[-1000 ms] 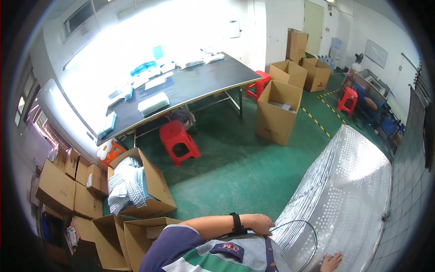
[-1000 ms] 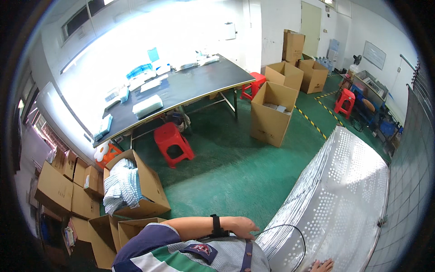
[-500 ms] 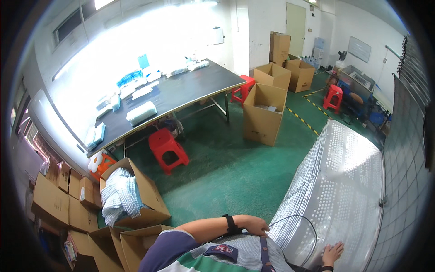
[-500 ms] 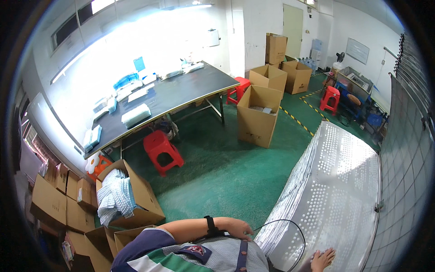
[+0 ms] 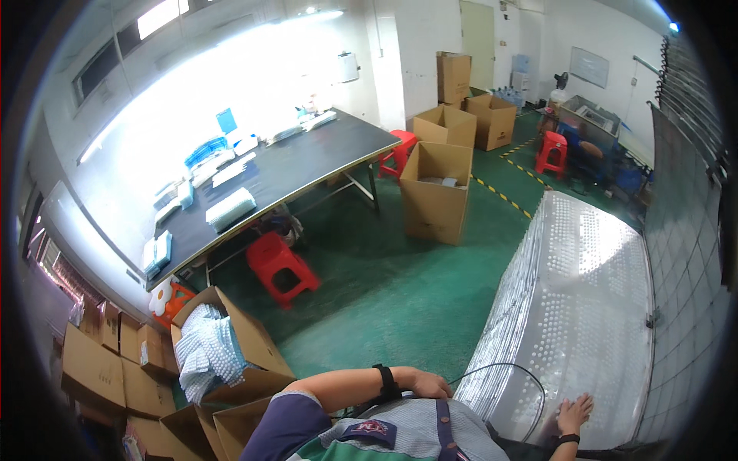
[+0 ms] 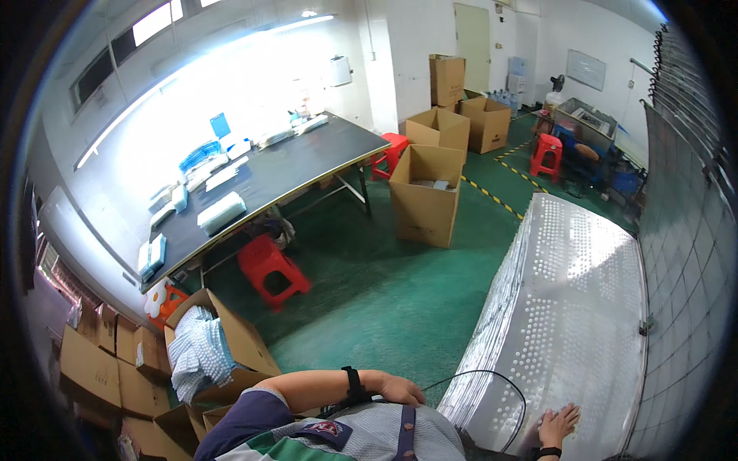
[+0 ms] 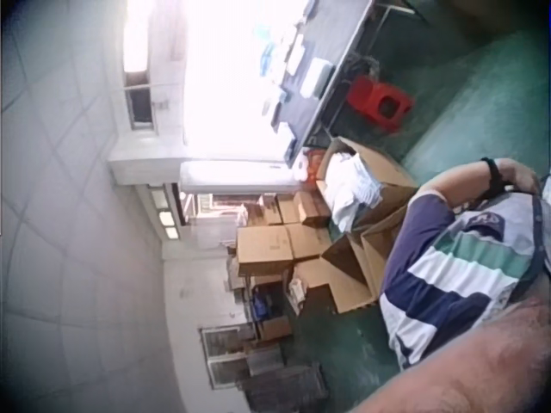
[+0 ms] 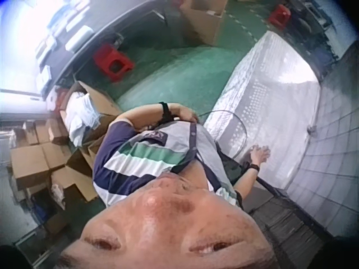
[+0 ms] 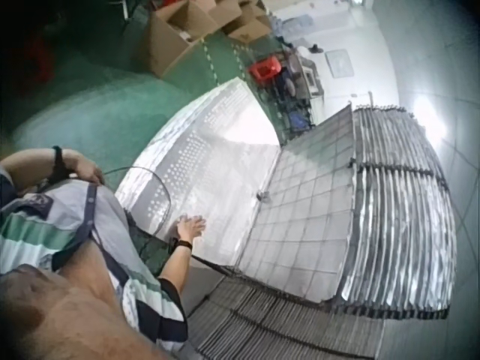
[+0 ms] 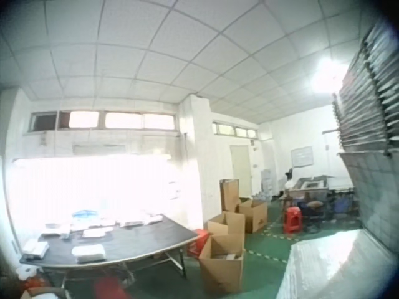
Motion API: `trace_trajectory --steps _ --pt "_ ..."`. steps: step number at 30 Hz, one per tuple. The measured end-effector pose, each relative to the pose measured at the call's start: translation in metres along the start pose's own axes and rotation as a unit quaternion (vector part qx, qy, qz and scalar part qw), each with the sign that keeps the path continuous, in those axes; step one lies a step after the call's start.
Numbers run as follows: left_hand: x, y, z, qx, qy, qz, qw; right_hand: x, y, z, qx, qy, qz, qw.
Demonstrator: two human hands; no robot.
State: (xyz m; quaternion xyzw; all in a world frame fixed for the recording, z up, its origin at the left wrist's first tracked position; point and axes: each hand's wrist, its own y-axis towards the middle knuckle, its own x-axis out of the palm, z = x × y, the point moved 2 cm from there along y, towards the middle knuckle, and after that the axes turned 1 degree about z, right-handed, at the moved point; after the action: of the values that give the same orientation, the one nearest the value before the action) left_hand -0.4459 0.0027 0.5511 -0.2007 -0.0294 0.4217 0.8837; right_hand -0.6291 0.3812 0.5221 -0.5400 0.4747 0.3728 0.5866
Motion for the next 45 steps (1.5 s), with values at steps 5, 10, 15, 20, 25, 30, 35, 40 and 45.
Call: trace_trajectory --steps 5,10,15,20,25,30,35,40,45 --pt "-0.007 0.005 -0.005 -0.012 0.102 -0.036 0.994 -0.007 -0.007 -0.009 -0.004 0.019 -0.008 1.000" --pt "0.003 0.006 -0.014 0.078 0.032 0.053 0.995 -0.010 -0.010 -0.008 -0.010 0.027 -0.011 1.000" --pt "-0.011 0.014 -0.008 0.007 0.125 -0.006 0.992 -0.010 -0.008 -0.007 -0.008 0.023 -0.017 1.000" --pt "-0.002 0.020 -0.023 0.047 0.025 0.048 0.997 -0.012 -0.005 -0.008 -0.012 0.026 -0.028 0.999" --pt "-0.013 0.019 -0.008 -0.016 0.062 -0.040 0.997 -0.013 -0.007 -0.009 -0.016 0.030 -0.027 0.999" --pt "-0.005 0.011 -0.012 -0.002 0.052 -0.045 0.998 -0.011 -0.016 -0.008 -0.023 0.031 -0.030 0.999" --pt "-0.011 0.004 0.002 0.032 0.024 -0.035 0.999 -0.010 -0.023 0.001 -0.042 0.055 -0.022 0.997" --pt "-0.034 -0.004 0.028 -0.037 0.086 -0.023 0.995 -0.020 -0.003 0.028 -0.177 0.127 0.041 0.975" --pt "-0.061 0.025 -0.004 -0.053 0.078 0.054 0.994 -0.068 0.012 0.040 -0.141 0.210 0.138 0.958"
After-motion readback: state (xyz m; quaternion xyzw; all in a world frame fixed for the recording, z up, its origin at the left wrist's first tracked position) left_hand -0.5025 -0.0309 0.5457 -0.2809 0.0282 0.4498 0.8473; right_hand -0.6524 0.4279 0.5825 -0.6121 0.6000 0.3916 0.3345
